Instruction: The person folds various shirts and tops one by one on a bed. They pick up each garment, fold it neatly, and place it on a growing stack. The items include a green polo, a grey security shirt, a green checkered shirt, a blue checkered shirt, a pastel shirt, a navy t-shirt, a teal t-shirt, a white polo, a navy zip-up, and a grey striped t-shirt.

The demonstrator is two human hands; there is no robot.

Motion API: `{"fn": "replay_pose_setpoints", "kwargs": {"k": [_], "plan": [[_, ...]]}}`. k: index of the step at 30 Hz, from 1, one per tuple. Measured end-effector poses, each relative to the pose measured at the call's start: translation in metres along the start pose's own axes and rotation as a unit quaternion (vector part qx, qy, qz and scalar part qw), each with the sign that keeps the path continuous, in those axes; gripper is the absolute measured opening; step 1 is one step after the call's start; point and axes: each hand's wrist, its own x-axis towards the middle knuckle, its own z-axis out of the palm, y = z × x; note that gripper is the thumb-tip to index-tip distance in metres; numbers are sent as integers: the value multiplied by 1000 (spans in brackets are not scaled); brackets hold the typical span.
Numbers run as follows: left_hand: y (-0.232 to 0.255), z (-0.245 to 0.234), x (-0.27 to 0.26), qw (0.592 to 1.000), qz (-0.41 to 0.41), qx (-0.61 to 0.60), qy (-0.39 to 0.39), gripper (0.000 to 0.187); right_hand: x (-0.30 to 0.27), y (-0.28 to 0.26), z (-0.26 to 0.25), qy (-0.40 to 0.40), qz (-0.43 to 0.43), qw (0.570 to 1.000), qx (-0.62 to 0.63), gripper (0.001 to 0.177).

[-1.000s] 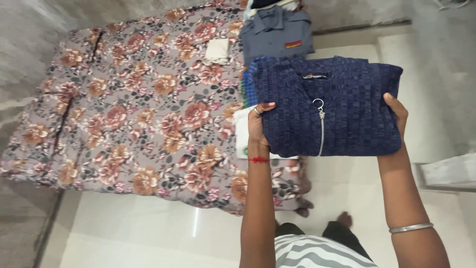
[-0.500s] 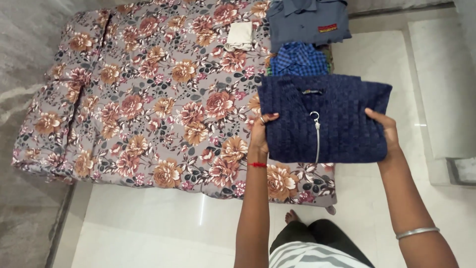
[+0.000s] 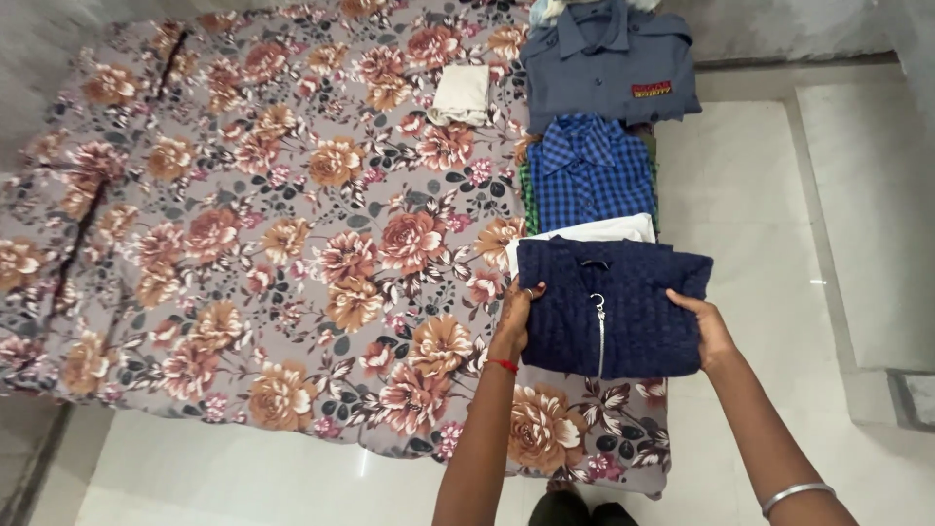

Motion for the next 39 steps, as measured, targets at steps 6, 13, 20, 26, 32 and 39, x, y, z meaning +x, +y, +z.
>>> {"fn": "replay_pose_setpoints", "kwargs": {"k": [6,13,20,26,32,39], "plan": [[-49,-39,63,992,71,89,52,47,67,23,-23,23,-17,1000,-9,41],[-132,-66,77,774,173,595,130,82,145,69,-56,98,-154,962,-203,69],[-75,6,30,673,290,668,129,95,119,53,-5,199,-391,702,-561,82],[-3,97,-30,660,352,660,69,83,19,4,71,107,-457,639,-610,67],[38,166,-95,619,409,670,31,64,-87,-52,111,95,-508,586,-624,62],[71,229,-147,595,436,675,3,65,-164,-101,104,113,-517,541,-654,59]]}}
